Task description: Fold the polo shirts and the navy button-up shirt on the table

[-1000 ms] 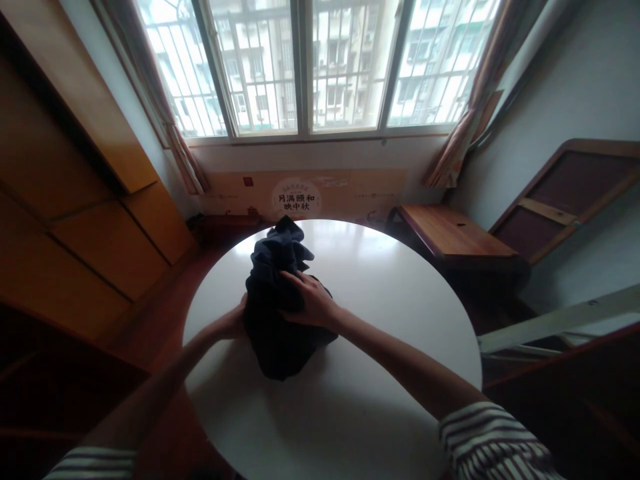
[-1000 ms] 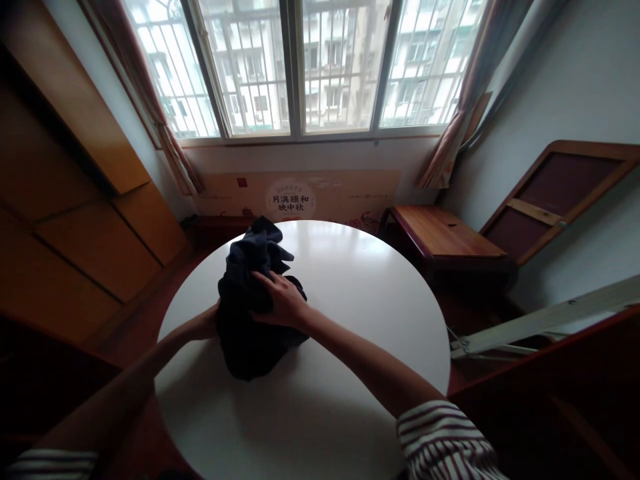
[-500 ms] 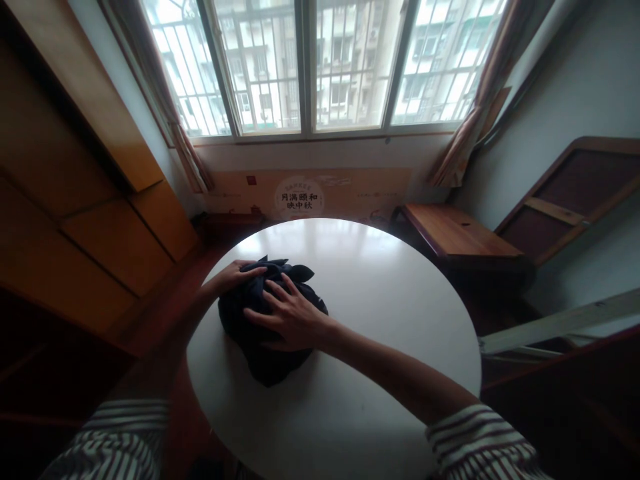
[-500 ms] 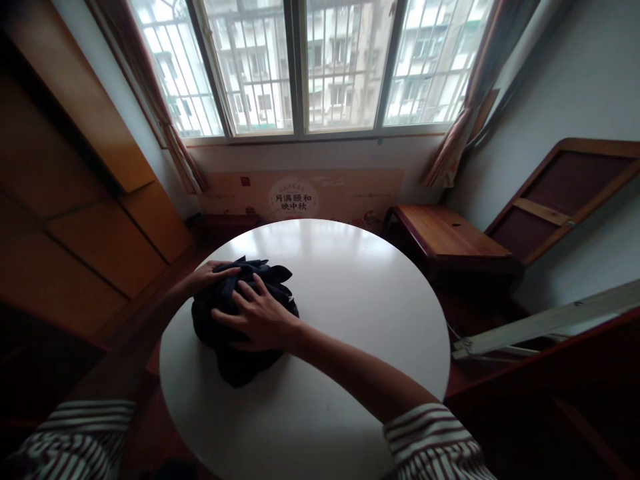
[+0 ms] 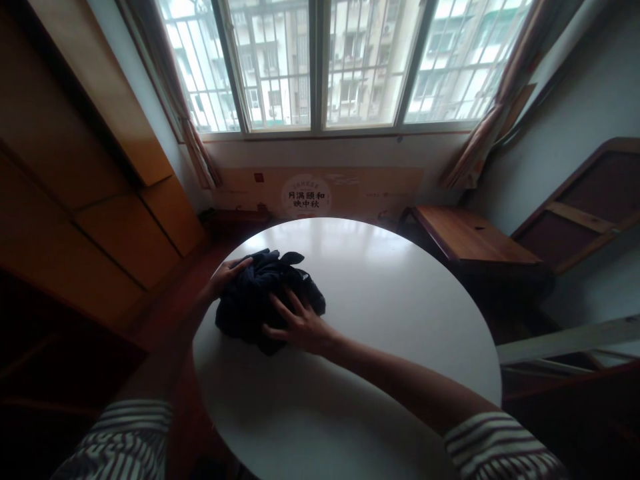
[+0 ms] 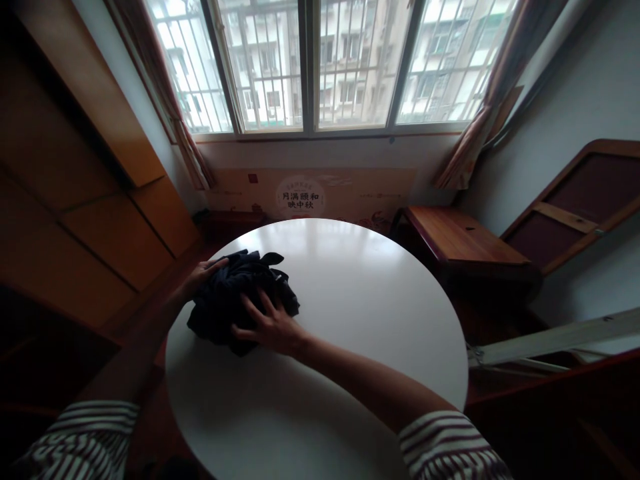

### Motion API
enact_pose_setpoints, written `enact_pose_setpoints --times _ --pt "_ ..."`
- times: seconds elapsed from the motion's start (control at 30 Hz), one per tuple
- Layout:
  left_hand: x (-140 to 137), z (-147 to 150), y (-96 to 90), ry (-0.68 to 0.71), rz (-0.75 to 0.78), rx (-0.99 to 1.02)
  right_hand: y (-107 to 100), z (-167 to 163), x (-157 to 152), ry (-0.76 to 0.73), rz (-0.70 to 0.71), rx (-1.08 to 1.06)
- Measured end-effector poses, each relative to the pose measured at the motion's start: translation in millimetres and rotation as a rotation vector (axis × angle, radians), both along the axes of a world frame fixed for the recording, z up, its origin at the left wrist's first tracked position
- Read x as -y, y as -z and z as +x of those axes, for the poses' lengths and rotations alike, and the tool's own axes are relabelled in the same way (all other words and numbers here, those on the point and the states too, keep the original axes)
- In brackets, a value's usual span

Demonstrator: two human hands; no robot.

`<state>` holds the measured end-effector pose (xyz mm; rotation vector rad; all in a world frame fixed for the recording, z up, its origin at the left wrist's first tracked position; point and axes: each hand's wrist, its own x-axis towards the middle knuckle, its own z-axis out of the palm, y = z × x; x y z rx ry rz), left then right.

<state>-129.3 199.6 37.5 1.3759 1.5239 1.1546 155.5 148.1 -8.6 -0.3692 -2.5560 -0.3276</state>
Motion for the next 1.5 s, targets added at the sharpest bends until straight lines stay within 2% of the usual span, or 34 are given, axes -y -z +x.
enact_pose_setpoints --times 0.07,0.2,0.33,0.43,0.57,0.67,0.77,0.87,1.0,1.1,1.2,1.37,1.5 --pt "-2.4 -13.9 3.1 -0.115 0.058 -0.038 -1.2 -6.9 -26.6 -0.036 0.008 0.027" --pt "-7.9 -35.4 6.2 -0.234 0.168 -0.111 -8.1 -28.6 -79.9 -0.033 -0.003 0.066" --pt "-10.8 -36.3 8.2 -0.363 0.279 -0.230 -20.7 -57.3 -128.0 0.089 -0.077 0.129" --pt "-11.8 -30.9 9.7 -0.362 0.243 -0.331 -30.3 -69.7 -146.6 0.201 -0.175 0.207" --pt "-14.9 -33.1 12.9 -0.358 0.151 -0.411 -37.5 -63.5 -129.9 0.296 -0.238 0.319" --pt "-18.8 -39.0 18.4 -0.383 0.172 -0.445 -36.7 -55.6 -104.1 0.328 -0.321 0.386" --pt "-23.4 -41.1 24.6 -0.416 0.232 -0.466 -32.3 -61.3 -94.4 0.328 -0.381 0.338" --pt "-29.9 -34.9 28.5 -0.487 0.242 -0.466 -31.7 -78.8 -107.0 0.356 -0.374 0.260" --pt "-46.9 -14.6 29.9 -0.676 0.244 -0.476 -46.8 -98.7 -133.1 0.363 -0.346 0.161" --pt "-65.7 -2.2 29.1 -0.796 0.242 -0.514 -62.4 -101.9 -142.4 0.324 -0.318 0.126" --pt "-82.5 -1.3 28.6 -0.825 0.207 -0.503 -70.2 -98.0 -139.0 0.320 -0.308 0.113" --pt "-93.0 -11.8 32.5 -0.788 0.184 -0.467 -56.2 -76.2 -106.0 0.339 -0.299 0.117" --pt "-84.6 -17.5 32.2 -0.725 0.213 -0.487 -31.6 -34.3 -58.8 0.318 -0.286 0.162"
